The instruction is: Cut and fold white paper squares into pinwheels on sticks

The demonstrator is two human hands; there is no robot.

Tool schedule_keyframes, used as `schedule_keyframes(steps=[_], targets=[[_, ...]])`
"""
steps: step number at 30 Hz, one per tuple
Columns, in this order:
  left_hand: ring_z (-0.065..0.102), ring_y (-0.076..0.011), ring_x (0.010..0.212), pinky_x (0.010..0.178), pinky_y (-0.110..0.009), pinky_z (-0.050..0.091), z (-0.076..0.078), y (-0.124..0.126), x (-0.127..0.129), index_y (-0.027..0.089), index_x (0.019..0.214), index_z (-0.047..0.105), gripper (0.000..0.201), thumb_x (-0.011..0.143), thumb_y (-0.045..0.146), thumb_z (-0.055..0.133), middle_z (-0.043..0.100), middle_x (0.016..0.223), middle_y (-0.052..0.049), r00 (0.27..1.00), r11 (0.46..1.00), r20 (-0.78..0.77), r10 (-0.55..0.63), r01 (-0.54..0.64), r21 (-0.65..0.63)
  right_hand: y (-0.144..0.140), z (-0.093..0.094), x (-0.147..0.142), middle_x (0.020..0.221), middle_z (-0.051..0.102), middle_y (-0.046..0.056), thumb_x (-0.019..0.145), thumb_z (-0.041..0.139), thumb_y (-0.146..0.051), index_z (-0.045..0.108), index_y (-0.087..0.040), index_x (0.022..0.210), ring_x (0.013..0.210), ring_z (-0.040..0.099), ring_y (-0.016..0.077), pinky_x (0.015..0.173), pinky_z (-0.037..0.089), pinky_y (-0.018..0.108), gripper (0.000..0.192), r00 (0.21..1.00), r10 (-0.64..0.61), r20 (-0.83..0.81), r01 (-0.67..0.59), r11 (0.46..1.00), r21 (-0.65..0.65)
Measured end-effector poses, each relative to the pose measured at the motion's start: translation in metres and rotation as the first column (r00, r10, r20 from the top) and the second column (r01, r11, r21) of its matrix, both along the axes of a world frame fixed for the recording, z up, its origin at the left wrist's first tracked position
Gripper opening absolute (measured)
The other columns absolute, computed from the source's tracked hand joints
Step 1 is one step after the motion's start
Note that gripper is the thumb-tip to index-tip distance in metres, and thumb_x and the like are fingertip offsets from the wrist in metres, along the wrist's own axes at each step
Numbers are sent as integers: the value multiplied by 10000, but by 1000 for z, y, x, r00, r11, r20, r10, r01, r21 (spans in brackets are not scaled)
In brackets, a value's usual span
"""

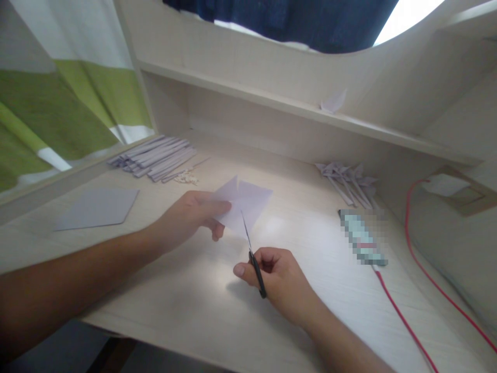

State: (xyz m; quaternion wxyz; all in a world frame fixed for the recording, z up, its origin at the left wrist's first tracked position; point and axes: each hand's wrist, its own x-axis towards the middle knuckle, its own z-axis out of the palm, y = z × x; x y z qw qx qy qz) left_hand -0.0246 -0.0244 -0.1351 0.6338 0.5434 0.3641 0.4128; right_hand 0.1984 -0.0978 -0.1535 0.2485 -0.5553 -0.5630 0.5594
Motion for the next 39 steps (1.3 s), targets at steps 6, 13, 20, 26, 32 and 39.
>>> schedule_keyframes(steps=[6, 13, 20, 26, 32, 39], targets=[[551, -123, 476, 453, -246, 462, 0, 15, -10, 133, 702, 672, 220, 778, 325, 748, 632, 585, -22, 976, 975, 78, 202, -208, 75, -1, 2, 1, 575, 449, -50, 709, 883, -484, 580, -178, 630, 541, 356, 94, 505, 255, 257, 438, 999, 51, -3, -51, 999, -15], [461, -91, 433, 430, -220, 308, 2, 10, -11, 154, 561, 625, 199, 726, 247, 687, 533, 480, 11, 976, 991, -190, -105, 118, 61, 7, 3, 10, 780, 703, 5, 712, 910, -385, 743, -214, 950, 650, 594, 152, 593, 476, 280, 337, 916, -385, -114, 392, 791, 470], [515, -123, 463, 442, -233, 327, 0, 0, -8, 161, 658, 713, 117, 720, 259, 722, 592, 515, 6, 876, 937, -344, -339, 349, -34, 6, -2, 8, 764, 746, 35, 723, 894, -356, 762, -196, 794, 691, 653, 182, 654, 538, 317, 219, 940, -329, -92, 333, 819, 467], [453, -100, 462, 488, -239, 271, -1, 3, -9, 172, 594, 674, 203, 769, 267, 714, 548, 479, 12, 908, 944, -281, -310, 330, 27, 10, 3, 11, 865, 748, 54, 736, 901, -422, 758, -190, 949, 739, 658, 191, 680, 545, 332, 345, 880, -460, -120, 457, 747, 482], [440, -107, 463, 491, -247, 257, 2, 1, -10, 176, 579, 653, 201, 761, 258, 677, 525, 471, 13, 875, 931, -354, -329, 363, 32, 11, 3, 12, 1078, 765, 88, 733, 910, -393, 738, -209, 1065, 916, 711, 232, 761, 576, 356, 416, 873, -458, -168, 474, 711, 519], [371, -97, 441, 456, -241, 217, -4, 5, -13, 182, 564, 610, 183, 724, 262, 652, 454, 460, 31, 832, 889, -340, -439, 458, -28, 8, 0, 11, 792, 739, 26, 747, 892, -344, 771, -204, 807, 714, 643, 174, 673, 511, 315, 194, 949, -311, -56, 301, 833, 464]])
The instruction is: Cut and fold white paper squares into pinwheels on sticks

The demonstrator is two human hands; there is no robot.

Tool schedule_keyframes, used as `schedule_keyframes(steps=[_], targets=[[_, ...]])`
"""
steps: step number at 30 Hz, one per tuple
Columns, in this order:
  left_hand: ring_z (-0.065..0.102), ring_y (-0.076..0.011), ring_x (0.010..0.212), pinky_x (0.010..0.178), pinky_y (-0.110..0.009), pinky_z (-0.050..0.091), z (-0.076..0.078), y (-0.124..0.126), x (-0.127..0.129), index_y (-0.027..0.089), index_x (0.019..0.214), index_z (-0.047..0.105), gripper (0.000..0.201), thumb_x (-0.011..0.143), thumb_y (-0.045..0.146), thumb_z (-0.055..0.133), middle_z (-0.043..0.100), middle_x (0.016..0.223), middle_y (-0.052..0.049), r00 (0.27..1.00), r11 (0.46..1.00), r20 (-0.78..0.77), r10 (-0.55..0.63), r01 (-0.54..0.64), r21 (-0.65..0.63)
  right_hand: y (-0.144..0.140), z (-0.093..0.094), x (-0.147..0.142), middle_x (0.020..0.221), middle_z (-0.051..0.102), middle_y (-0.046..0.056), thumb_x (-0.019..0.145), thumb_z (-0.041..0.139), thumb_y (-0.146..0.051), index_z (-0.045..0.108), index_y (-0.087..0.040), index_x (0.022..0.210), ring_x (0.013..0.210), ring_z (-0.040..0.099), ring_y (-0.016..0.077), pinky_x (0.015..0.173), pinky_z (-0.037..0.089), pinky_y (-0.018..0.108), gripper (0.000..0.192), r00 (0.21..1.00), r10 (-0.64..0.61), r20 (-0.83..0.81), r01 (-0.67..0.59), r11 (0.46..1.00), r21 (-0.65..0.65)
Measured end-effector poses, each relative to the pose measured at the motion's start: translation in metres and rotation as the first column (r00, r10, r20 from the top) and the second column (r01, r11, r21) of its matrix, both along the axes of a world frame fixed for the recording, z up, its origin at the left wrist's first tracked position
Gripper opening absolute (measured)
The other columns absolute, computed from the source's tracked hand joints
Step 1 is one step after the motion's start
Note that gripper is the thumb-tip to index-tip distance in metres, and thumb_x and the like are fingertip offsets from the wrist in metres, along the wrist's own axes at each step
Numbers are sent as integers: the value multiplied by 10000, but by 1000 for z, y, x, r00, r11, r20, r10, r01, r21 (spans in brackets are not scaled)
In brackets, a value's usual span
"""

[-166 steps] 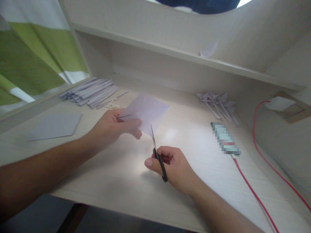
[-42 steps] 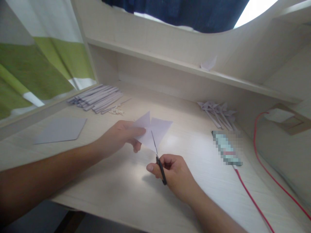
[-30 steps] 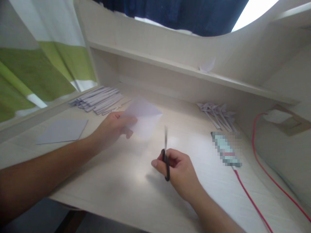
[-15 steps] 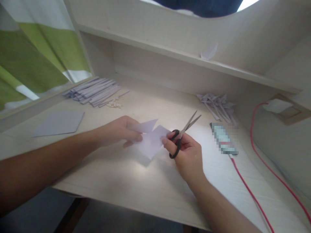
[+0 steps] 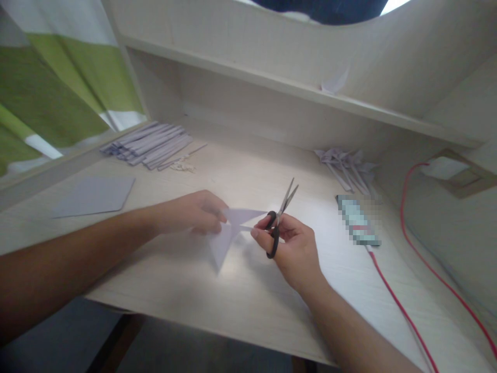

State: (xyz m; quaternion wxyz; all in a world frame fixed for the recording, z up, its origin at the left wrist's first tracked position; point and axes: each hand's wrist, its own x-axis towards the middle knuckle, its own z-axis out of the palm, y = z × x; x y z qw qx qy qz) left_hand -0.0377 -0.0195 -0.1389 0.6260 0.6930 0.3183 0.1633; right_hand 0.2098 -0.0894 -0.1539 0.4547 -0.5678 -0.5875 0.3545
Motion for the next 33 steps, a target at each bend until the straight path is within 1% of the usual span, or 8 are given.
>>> schedule_keyframes(steps=[3, 8, 11, 14, 18, 24, 29, 33], targets=[[401, -98, 456, 461, -233, 253, -1, 1, 2, 173, 634, 667, 106, 713, 244, 667, 485, 488, 32, 997, 997, 42, 71, -72, 18, 0, 0, 0, 753, 720, 18, 734, 887, -331, 762, -196, 778, 675, 607, 162, 642, 488, 305, 190, 999, -31, -27, 31, 999, -8], [584, -131, 600, 559, -233, 420, 3, -1, 11, 169, 767, 692, 185, 689, 302, 793, 661, 677, 0, 905, 915, 153, 397, -404, 17, 3, -3, 4, 740, 704, 15, 729, 907, -352, 757, -192, 799, 671, 590, 163, 639, 461, 307, 230, 987, -112, -114, 111, 994, -18], [637, -153, 671, 594, -241, 447, 2, -3, 15, 168, 907, 740, 293, 690, 335, 846, 733, 791, -23, 926, 933, 120, 357, -360, 6, 5, -6, 7, 759, 704, 10, 750, 913, -324, 760, -202, 832, 693, 611, 168, 673, 469, 315, 212, 966, -144, -214, 151, 988, 14], [633, -159, 645, 596, -249, 432, -4, -5, 15, 148, 807, 763, 226, 760, 366, 799, 732, 735, -39, 967, 964, 35, 254, -256, 68, 6, -10, 8, 784, 708, 14, 766, 914, -300, 758, -206, 832, 720, 625, 175, 698, 482, 324, 193, 947, -104, -303, 115, 993, 17], [652, -171, 650, 612, -257, 441, -10, -5, 14, 148, 727, 749, 235, 805, 369, 756, 737, 708, -49, 969, 964, 3, 246, -245, 104, 6, -11, 7, 784, 698, 5, 784, 909, -277, 761, -208, 839, 725, 618, 161, 716, 479, 319, 173, 941, -73, -331, 79, 997, 4], [637, -153, 624, 614, -252, 456, -11, -5, 12, 154, 694, 718, 237, 831, 346, 735, 713, 670, -34, 976, 971, 35, 215, -218, 103, 7, -10, 9, 776, 699, -1, 788, 906, -302, 748, -205, 858, 712, 624, 155, 703, 478, 309, 199, 945, -87, -316, 90, 996, -5], [607, -139, 563, 568, -243, 445, -7, -2, 10, 147, 729, 702, 241, 838, 361, 704, 676, 612, -31, 952, 950, 100, 291, -300, 88, 11, -10, 8, 766, 712, 12, 789, 881, -394, 709, -198, 879, 676, 634, 173, 663, 486, 316, 276, 971, -65, -230, 44, 994, -98], [544, -121, 485, 519, -240, 413, 7, -1, 8, 170, 625, 598, 301, 852, 359, 660, 619, 522, -22, 883, 881, 178, 434, -458, 123, 9, -5, 3, 720, 668, 21, 828, 792, -452, 703, -186, 834, 668, 590, 177, 621, 448, 308, 281, 987, 122, -103, -141, 967, -212]])
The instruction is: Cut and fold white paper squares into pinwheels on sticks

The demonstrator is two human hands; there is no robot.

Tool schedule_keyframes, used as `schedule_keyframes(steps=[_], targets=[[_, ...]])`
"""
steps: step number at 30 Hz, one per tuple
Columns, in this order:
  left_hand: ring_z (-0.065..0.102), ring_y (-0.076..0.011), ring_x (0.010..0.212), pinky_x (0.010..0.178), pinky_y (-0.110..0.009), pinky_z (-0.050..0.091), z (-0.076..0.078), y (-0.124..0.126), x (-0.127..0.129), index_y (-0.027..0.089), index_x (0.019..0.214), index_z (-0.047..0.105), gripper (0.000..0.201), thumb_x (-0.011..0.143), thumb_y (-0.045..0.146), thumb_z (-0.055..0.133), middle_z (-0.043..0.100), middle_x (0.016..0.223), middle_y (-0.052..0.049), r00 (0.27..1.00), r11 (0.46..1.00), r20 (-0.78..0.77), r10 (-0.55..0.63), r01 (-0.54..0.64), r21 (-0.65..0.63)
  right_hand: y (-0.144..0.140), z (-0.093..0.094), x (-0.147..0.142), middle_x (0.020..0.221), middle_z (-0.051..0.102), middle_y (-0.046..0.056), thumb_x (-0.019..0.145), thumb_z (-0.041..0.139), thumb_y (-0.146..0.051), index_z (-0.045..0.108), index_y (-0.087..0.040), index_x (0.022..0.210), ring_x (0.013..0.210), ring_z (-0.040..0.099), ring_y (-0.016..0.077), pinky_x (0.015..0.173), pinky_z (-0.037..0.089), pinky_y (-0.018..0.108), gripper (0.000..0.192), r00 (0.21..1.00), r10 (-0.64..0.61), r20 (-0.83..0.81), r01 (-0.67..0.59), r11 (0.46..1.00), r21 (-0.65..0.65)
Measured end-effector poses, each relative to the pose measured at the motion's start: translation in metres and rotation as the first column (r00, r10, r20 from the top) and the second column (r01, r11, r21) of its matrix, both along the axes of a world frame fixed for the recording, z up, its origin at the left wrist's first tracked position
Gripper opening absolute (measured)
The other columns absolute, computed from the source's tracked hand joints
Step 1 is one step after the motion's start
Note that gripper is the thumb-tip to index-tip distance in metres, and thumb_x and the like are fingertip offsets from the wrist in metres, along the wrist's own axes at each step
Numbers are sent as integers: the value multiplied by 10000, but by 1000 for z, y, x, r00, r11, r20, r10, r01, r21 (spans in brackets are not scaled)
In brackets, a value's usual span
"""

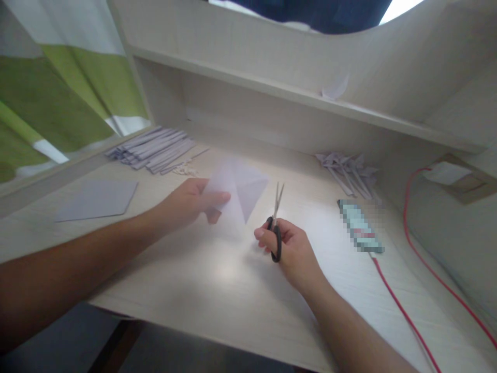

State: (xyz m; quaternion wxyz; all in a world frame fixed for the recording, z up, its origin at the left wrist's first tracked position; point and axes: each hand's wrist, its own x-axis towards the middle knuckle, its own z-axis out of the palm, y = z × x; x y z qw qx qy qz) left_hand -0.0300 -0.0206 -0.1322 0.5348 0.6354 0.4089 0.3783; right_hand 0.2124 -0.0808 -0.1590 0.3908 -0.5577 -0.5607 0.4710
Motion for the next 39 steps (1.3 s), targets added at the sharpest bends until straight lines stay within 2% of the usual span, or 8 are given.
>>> schedule_keyframes(steps=[4, 10, 13, 18, 25, 39], targets=[[503, -113, 441, 485, -242, 386, 13, -2, -4, 180, 608, 567, 309, 865, 336, 639, 595, 482, -11, 990, 989, 22, 140, -141, 41, -7, 9, -6, 721, 605, -1, 829, 774, -451, 712, -180, 845, 665, 518, 152, 609, 405, 286, 279, 979, 182, 88, -175, 981, -80], [479, -102, 446, 468, -250, 333, 12, -3, -9, 174, 613, 585, 336, 877, 366, 663, 581, 502, -2, 976, 972, 62, 207, -213, 96, -14, 12, -8, 724, 598, -7, 832, 791, -497, 704, -180, 842, 657, 505, 143, 597, 390, 278, 328, 957, 261, 123, -242, 959, -149], [475, -103, 458, 480, -257, 330, 10, -4, -8, 177, 603, 581, 346, 872, 372, 675, 579, 509, -1, 980, 975, 67, 189, -196, 109, -16, 10, -8, 731, 613, -2, 837, 810, -489, 716, -181, 815, 671, 517, 145, 604, 389, 280, 323, 945, 304, 119, -281, 943, -180], [469, -106, 461, 488, -262, 321, 14, -10, -4, 183, 564, 559, 370, 855, 378, 680, 574, 485, -6, 989, 984, 57, 140, -145, 100, -18, 7, -5, 661, 563, -16, 824, 824, -521, 721, -167, 772, 598, 442, 123, 537, 310, 271, 372, 942, 316, 115, -278, 925, -260], [471, -98, 452, 484, -245, 338, 12, -11, -2, 180, 561, 558, 387, 863, 394, 669, 582, 483, -3, 995, 991, 33, 94, -96, 94, -16, 5, -4, 684, 571, -7, 818, 837, -529, 728, -145, 790, 602, 439, 112, 542, 315, 259, 400, 943, 324, 78, -295, 920, -258], [477, -97, 465, 495, -248, 346, 7, -9, -2, 183, 581, 559, 386, 893, 383, 666, 589, 495, 3, 997, 992, 25, 69, -71, 104, -17, 7, -6, 623, 494, -44, 819, 843, -517, 693, -159, 734, 570, 367, 95, 524, 250, 265, 397, 950, 301, 82, -277, 935, -223]])
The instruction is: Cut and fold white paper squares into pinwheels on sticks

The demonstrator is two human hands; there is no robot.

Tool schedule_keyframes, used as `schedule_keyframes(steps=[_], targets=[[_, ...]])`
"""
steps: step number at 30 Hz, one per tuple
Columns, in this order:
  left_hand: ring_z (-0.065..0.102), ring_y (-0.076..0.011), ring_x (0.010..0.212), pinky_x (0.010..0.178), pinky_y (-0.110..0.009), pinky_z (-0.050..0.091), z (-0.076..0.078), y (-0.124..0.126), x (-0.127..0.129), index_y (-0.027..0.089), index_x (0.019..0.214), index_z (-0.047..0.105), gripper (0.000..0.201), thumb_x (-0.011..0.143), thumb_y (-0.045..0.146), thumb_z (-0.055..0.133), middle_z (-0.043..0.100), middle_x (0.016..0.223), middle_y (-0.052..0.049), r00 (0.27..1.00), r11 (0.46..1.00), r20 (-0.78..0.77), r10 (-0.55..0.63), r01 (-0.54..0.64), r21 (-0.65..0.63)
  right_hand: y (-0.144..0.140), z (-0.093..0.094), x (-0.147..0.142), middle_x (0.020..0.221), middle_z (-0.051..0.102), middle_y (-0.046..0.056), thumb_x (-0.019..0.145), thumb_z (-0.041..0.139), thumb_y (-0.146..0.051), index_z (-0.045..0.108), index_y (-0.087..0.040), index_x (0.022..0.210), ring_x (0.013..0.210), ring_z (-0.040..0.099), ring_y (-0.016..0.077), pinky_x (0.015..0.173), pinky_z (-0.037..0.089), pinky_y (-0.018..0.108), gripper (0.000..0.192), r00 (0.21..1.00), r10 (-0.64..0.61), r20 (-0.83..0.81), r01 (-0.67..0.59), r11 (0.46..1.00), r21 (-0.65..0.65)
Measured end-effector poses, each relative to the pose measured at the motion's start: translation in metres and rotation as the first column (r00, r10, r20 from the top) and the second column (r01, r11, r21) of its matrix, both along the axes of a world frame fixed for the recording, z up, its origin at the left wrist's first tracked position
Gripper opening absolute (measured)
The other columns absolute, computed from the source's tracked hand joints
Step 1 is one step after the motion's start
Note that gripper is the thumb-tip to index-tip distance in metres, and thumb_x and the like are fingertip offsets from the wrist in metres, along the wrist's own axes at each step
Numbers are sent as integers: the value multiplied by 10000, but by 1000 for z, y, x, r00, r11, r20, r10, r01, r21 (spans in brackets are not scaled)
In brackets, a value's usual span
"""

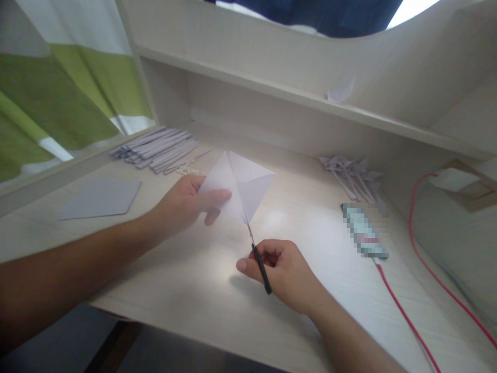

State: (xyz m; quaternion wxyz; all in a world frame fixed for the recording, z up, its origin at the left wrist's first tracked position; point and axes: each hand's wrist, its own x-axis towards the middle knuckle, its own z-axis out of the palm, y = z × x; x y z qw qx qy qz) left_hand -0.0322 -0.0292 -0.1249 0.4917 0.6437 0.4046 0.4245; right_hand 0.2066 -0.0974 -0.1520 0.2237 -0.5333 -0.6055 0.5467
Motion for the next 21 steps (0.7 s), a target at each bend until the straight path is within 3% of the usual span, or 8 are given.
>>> schedule_keyframes(steps=[10, 21], targets=[[477, -88, 456, 492, -237, 349, -1, 0, 0, 180, 577, 559, 386, 898, 363, 670, 585, 488, 8, 999, 1000, 29, -20, 20, -1, 1, 2, 0, 617, 489, -51, 804, 856, -402, 683, -167, 723, 569, 378, 95, 534, 254, 264, 303, 1000, 3, -24, -3, 1000, -1], [479, -93, 449, 481, -236, 351, 0, -1, 1, 182, 600, 571, 358, 894, 356, 678, 584, 485, 12, 999, 1000, 51, -17, 17, -12, 0, 0, 0, 601, 453, -49, 808, 824, -561, 612, -173, 672, 563, 349, 98, 516, 244, 266, 463, 1000, -16, 20, 17, 1000, -8]])
